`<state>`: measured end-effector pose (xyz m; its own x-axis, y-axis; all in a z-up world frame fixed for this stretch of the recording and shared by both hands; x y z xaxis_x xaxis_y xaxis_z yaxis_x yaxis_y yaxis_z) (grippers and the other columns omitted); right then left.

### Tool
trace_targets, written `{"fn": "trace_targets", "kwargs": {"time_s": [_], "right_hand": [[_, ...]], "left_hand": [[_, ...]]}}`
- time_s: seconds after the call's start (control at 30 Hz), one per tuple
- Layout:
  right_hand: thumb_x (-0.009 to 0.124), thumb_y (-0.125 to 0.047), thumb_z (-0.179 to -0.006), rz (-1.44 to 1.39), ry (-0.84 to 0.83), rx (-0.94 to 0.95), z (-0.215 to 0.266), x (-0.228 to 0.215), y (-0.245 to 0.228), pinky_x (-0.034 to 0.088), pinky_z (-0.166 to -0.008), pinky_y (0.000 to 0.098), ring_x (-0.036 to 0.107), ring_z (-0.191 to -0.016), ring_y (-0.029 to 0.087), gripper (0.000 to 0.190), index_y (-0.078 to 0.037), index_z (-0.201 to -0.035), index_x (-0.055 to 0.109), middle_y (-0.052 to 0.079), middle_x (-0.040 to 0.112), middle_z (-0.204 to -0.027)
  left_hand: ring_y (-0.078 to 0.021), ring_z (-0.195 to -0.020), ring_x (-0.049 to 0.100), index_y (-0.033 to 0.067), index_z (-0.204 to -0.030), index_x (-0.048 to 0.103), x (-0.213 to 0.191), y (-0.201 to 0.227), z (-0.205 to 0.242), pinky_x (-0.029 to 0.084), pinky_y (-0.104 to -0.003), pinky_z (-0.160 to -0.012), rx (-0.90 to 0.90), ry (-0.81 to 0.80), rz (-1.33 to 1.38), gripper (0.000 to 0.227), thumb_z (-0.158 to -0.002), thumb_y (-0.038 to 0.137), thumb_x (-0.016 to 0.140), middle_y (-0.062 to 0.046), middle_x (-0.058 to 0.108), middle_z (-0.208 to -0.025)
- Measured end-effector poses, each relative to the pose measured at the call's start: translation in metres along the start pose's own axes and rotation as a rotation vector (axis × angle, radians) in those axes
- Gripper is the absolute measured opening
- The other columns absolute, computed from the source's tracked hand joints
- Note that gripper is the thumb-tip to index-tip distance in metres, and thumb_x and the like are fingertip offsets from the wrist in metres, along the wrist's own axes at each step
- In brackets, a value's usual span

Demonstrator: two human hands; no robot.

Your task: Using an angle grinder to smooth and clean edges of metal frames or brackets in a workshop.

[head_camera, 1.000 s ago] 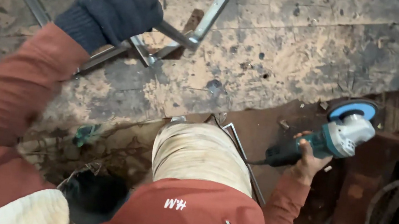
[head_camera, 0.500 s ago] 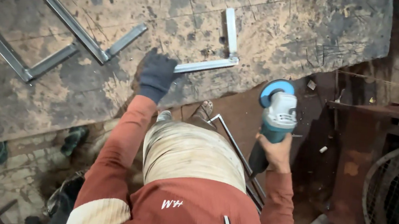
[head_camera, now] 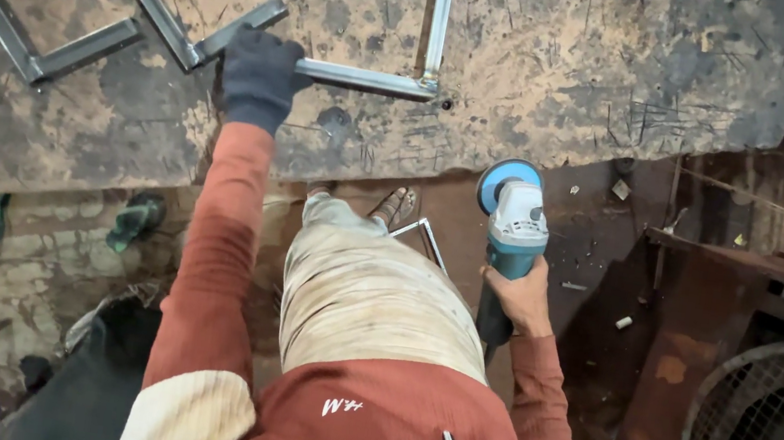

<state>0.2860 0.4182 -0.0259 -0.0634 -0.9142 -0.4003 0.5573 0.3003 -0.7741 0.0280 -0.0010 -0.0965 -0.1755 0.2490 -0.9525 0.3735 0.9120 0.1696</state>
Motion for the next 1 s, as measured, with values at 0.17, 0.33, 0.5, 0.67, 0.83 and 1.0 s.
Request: {"fn": "trace_targets", "kwargs": {"time_s": [0.17, 0.33, 0.5, 0.67, 0.83, 1.0], "right_hand": [[0.083, -0.018, -0.068, 0.055, 0.011, 0.069, -0.002, -0.005, 0.002, 0.057, -0.078, 0.0354, 0.070, -0.086, 0.021, 0.053, 0.004, -0.112, 0.064, 0.012, 0.073, -0.099], [0.084, -0.020, -0.067, 0.099, 0.008, 0.076, -0.012, 0.002, 0.004, 0.057, -0.081, 0.0357, 0.071, -0.088, 0.021, 0.056, 0.004, -0.113, 0.064, 0.013, 0.073, -0.100], [0.085, -0.022, -0.067, 0.147, 0.020, 0.035, -0.028, 0.010, 0.007, 0.055, -0.082, 0.0358, 0.069, -0.091, 0.023, 0.062, 0.006, -0.116, 0.061, 0.015, 0.071, -0.105], [0.083, -0.018, -0.069, 0.086, 0.047, 0.083, -0.031, 0.019, -0.026, 0.055, -0.081, 0.0349, 0.069, -0.090, 0.022, 0.055, 0.005, -0.114, 0.063, 0.015, 0.072, -0.103], [0.082, -0.010, -0.067, -0.076, 0.072, 0.127, -0.039, 0.032, -0.034, 0.056, -0.076, 0.0357, 0.069, -0.086, 0.021, 0.051, 0.003, -0.113, 0.063, 0.012, 0.070, -0.100], [0.079, -0.002, -0.074, -0.262, 0.073, 0.024, -0.040, 0.034, -0.004, 0.057, -0.075, 0.0336, 0.069, -0.084, 0.020, 0.044, 0.009, -0.114, 0.064, 0.012, 0.071, -0.098]], "left_hand": [[-0.0290, -0.091, 0.062, 0.0211, -0.091, 0.071, -0.012, 0.003, -0.002, 0.046, -0.047, -0.085, -0.085, -0.045, -0.147, 0.031, -0.073, 0.040, 0.087, -0.004, 0.066, -0.088], [-0.0285, -0.091, 0.060, 0.0213, -0.094, 0.071, -0.013, -0.003, 0.005, 0.047, -0.047, -0.079, -0.136, 0.009, -0.136, 0.030, -0.077, 0.039, 0.087, -0.003, 0.066, -0.091], [-0.0245, -0.095, 0.060, 0.0215, -0.106, 0.065, 0.011, 0.010, 0.009, 0.048, -0.044, -0.080, -0.075, -0.005, -0.333, 0.019, -0.095, 0.028, 0.080, -0.001, 0.062, -0.095], [-0.0246, -0.099, 0.060, 0.0166, -0.123, 0.065, -0.014, 0.033, 0.001, 0.050, -0.042, -0.084, 0.042, 0.065, -0.013, 0.039, -0.085, 0.019, 0.069, -0.002, 0.064, -0.107], [-0.0238, -0.100, 0.060, 0.0176, -0.122, 0.067, -0.001, 0.018, -0.023, 0.049, -0.042, -0.084, 0.098, 0.065, -0.017, 0.035, -0.087, 0.013, 0.067, -0.001, 0.063, -0.109], [-0.0236, -0.097, 0.059, 0.0172, -0.122, 0.067, 0.031, 0.012, -0.041, 0.049, -0.042, -0.081, 0.087, 0.203, 0.004, 0.034, -0.089, 0.011, 0.066, -0.002, 0.063, -0.111]]}}
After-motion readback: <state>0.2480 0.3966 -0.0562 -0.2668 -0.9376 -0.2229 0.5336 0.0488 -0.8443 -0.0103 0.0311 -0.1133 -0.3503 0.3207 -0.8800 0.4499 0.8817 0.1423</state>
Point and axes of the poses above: each hand's wrist, its own z-axis away from the middle knuckle, its own x-axis out of the palm, y = z × x, the point moved 2 cm from there along -z, towards the middle knuckle
